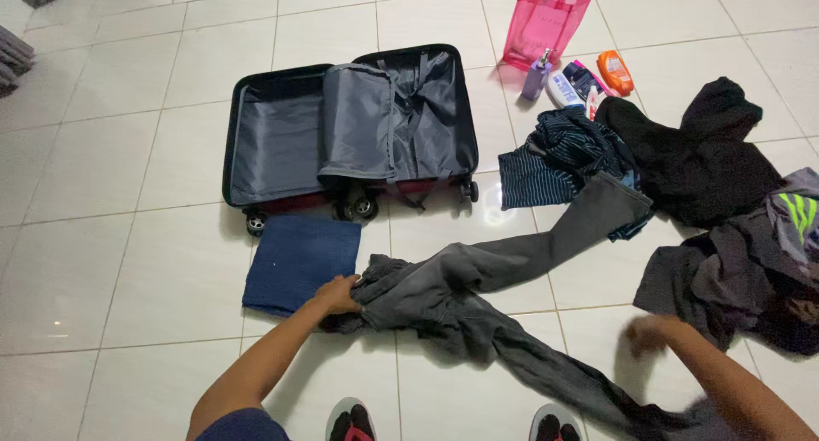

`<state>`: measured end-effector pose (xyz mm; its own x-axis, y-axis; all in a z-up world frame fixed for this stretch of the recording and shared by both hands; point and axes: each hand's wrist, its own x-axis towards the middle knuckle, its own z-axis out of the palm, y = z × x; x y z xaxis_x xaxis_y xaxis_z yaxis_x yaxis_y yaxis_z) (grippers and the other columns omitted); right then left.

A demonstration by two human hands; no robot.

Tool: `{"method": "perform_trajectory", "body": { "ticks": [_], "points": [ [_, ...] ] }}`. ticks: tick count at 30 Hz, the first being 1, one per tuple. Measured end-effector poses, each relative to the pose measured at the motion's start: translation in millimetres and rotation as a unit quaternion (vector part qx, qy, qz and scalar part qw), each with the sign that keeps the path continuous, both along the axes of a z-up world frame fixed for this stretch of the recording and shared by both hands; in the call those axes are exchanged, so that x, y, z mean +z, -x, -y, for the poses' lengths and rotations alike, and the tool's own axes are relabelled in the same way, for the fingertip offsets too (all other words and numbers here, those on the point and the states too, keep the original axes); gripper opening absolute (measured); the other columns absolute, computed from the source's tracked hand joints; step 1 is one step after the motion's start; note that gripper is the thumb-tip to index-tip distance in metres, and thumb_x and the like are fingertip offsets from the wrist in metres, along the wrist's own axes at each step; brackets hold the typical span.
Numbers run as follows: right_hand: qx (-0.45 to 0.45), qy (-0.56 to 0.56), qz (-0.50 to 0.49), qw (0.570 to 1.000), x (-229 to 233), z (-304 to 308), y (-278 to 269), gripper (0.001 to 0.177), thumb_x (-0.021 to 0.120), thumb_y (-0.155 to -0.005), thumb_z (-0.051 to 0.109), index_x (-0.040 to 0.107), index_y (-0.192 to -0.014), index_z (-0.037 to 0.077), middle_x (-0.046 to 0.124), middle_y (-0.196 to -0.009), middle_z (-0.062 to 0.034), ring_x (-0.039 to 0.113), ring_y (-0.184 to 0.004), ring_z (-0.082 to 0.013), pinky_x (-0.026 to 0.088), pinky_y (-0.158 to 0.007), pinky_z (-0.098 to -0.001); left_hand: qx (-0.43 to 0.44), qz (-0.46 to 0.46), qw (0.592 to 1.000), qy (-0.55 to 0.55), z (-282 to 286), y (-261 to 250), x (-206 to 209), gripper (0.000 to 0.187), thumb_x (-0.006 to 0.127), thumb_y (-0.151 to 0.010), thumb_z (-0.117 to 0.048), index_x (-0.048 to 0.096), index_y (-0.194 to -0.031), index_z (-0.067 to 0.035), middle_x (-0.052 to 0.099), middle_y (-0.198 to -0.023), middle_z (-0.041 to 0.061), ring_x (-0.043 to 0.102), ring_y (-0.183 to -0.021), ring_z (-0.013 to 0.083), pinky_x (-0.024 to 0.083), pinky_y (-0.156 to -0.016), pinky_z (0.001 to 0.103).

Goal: The person opens a pink suitcase and lays out two pairs of jeans on the tiled floor. They fold each pair neatly and place them into the suitcase. The person continues folding additional garments and packing them into the suitcase.

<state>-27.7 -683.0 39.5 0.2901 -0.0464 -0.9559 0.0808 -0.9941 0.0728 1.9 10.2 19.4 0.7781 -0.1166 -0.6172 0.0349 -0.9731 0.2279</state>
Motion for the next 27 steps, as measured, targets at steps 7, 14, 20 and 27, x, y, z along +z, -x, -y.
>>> {"method": "perform_trajectory", "body": {
  "ticks": [7, 14, 20, 27],
  "points": [
    [0.115, -0.015, 0.472, 0.874, 7, -55, -92, 0.079, 0.06, -0.094, 0.017, 0.024, -0.163, 0.03, 0.037, -0.162, -0.0104, 0.06, -0.129, -0.0268, 0.061, -0.093, -0.0446, 0.186, -0.043, 0.969, 0.159, 9, -5, -20, 0.098, 0.059, -0.078, -0.082, 0.071, -0.129, 0.001, 0.074, -0.124, 0.023, 0.07, -0.113, 0.0328, 0.051, -0.099, 0.041],
    [0.426, 0.025, 0.474, 0.77, -15, -105, -137, 0.046, 0.056, -0.094, 0.029, 0.049, -0.139, 0.034, 0.022, -0.171, -0.0029, 0.036, -0.15, -0.0277, 0.036, -0.116, -0.0547, 0.174, -0.058, 0.964, 0.195, -3, -7, -43, 0.072, 0.084, -0.069, -0.05, 0.075, -0.118, 0.002, 0.078, -0.11, 0.017, 0.075, -0.1, 0.0273, 0.055, -0.091, 0.037],
    [0.226, -0.084, 0.577, 0.78, 32, -37, -151, 0.014, 0.061, -0.097, 0.032, 0.072, -0.098, 0.024, 0.074, -0.093, -0.0051, 0.073, -0.093, -0.026, 0.059, -0.086, -0.0435, 0.196, 0.028, 0.901, 0.385, -8, -25, -49, 0.052, 0.086, -0.076, -0.027, 0.068, -0.119, -0.003, 0.076, -0.112, 0.012, 0.07, -0.104, 0.0232, 0.055, -0.094, 0.036],
    [0.205, -0.003, 0.769, 0.605, 90, 77, -54, 0.014, 0.068, -0.096, 0.016, 0.058, -0.087, 0.013, 0.054, -0.084, -0.0061, 0.058, -0.076, -0.0247, 0.048, -0.069, -0.0372, 0.285, 0.18, 0.915, 0.222, -28, -46, -64, 0.053, 0.075, -0.09, -0.044, 0.066, -0.119, 0.0, 0.075, -0.115, 0.021, 0.071, -0.109, 0.0326, 0.053, -0.094, 0.041]
  ]
}}
